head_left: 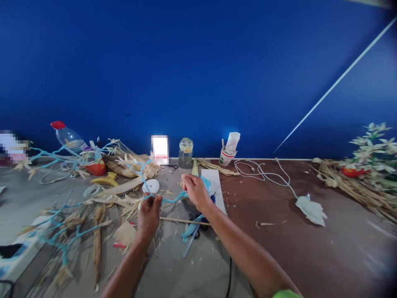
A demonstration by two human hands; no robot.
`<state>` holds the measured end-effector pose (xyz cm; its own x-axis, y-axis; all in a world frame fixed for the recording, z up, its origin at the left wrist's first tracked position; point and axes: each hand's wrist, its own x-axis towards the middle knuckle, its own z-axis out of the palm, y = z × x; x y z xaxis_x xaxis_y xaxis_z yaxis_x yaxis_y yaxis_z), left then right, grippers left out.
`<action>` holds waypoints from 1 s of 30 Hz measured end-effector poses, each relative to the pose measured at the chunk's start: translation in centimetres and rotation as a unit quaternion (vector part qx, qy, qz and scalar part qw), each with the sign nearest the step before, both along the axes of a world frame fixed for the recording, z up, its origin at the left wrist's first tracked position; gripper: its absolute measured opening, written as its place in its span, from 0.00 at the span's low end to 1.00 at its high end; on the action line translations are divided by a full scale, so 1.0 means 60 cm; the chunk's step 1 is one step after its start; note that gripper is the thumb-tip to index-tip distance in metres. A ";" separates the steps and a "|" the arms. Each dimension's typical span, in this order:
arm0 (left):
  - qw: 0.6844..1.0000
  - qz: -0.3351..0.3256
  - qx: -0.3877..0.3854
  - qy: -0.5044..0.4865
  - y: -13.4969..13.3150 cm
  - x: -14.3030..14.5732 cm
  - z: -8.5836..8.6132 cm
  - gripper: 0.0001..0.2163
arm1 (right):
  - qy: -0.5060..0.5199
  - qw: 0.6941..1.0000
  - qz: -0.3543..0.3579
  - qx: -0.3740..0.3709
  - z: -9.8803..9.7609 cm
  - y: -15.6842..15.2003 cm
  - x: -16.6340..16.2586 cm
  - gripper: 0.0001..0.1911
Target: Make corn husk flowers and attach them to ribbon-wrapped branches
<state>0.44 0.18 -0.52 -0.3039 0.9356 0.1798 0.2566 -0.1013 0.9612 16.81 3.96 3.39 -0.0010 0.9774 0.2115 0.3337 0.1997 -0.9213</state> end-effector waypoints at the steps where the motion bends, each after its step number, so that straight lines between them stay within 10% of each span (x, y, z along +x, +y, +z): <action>1: 1.000 0.002 -0.001 -0.010 0.001 0.000 0.001 0.14 | -0.018 1.000 0.012 0.013 0.007 -0.011 0.012 0.20; 15: 0.999 0.009 -0.032 0.019 0.006 0.000 -0.021 0.15 | -0.347 0.931 -0.081 -0.080 -0.070 -0.130 0.150 0.04; 22: 0.998 0.007 -0.043 0.043 0.004 0.006 -0.011 0.16 | -0.420 0.890 -0.098 -0.148 -0.051 -0.120 0.142 0.20; 26: 0.999 0.011 -0.037 0.034 0.005 0.007 -0.012 0.15 | -0.475 0.863 -0.055 -0.163 -0.032 -0.098 0.123 0.11; 30: 0.999 0.017 -0.032 0.014 0.005 0.006 -0.018 0.15 | -0.443 0.893 -0.030 -0.076 0.017 -0.063 0.090 0.11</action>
